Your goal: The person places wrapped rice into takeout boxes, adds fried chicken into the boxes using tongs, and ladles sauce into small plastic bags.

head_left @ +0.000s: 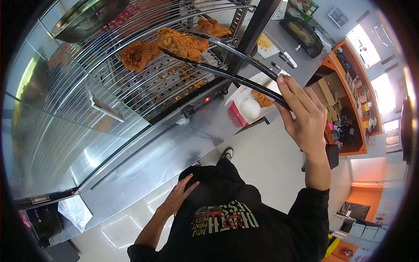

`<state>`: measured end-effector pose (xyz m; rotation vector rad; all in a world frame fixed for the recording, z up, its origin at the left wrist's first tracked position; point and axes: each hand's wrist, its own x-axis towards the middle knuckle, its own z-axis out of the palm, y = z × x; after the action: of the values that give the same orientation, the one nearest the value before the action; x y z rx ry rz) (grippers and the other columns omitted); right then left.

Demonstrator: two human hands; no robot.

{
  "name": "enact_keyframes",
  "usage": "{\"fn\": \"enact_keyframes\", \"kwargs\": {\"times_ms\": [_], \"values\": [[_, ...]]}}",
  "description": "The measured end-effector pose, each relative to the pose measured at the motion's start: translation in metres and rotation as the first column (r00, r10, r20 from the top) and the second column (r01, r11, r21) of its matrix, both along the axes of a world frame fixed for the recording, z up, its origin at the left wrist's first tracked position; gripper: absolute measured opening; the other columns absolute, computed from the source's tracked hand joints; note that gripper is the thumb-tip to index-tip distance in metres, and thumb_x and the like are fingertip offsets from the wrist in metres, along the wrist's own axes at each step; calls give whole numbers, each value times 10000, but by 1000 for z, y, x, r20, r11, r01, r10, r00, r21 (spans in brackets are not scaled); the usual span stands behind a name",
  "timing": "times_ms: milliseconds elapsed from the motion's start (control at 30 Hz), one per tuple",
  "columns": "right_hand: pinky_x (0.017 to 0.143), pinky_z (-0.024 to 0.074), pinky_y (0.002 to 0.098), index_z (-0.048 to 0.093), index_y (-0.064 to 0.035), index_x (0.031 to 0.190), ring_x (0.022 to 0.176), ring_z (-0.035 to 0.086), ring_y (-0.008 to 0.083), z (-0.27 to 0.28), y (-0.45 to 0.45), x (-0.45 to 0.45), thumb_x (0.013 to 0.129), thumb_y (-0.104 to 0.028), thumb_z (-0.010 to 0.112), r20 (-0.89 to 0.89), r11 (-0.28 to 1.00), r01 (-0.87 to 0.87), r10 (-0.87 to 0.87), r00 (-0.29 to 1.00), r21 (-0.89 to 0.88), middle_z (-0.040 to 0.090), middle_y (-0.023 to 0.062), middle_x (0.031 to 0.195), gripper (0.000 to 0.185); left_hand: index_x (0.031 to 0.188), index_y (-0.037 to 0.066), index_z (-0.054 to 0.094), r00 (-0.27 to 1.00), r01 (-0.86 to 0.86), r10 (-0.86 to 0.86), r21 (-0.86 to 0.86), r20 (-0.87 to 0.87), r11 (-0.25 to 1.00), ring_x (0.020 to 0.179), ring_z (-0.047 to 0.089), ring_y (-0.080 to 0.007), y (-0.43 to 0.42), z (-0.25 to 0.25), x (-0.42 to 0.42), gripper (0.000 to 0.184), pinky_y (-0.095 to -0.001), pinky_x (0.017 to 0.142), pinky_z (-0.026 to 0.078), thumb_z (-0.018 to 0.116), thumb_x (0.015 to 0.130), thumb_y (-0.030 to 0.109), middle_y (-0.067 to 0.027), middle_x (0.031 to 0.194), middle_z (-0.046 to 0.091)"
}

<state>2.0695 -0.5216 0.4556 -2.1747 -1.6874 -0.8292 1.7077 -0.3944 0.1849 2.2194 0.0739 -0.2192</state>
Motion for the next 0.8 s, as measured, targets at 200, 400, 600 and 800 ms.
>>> {"fn": "enact_keyframes", "kwargs": {"times_ms": [200,400,600,800], "values": [[642,525,297,689,-72,1225,716,594,200,-4,-24,9,644,-62,797,25,999,32,-33,999,40,691,35,1200,592,1580,230,241,998,51,-51,13,31,999,1417,340,-364,2,8,11,915,-441,1198,328,695,819,2,-132,1631,141],[596,528,283,683,-80,1225,742,587,166,-7,13,11,731,-108,667,299,998,61,-55,953,-12,674,-2,1196,495,1584,197,236,979,177,-179,36,93,984,1421,330,-423,8,-5,25,1233,-471,1180,327,849,526,33,-204,1615,179],[636,563,301,624,-37,1287,791,612,225,-11,68,7,721,-87,665,255,996,59,-40,966,-70,615,47,1249,570,1592,198,213,995,97,-93,-124,35,988,1431,329,-396,-3,-11,23,1296,-453,1188,320,849,478,15,-195,1614,187],[697,581,358,605,-47,1308,859,646,242,35,24,-1,732,-106,726,142,964,175,-148,979,-200,636,61,1263,591,1581,202,264,997,23,-15,-118,72,993,1436,319,-400,-11,-28,11,1057,-478,1186,313,785,667,99,-198,1612,189]]}}
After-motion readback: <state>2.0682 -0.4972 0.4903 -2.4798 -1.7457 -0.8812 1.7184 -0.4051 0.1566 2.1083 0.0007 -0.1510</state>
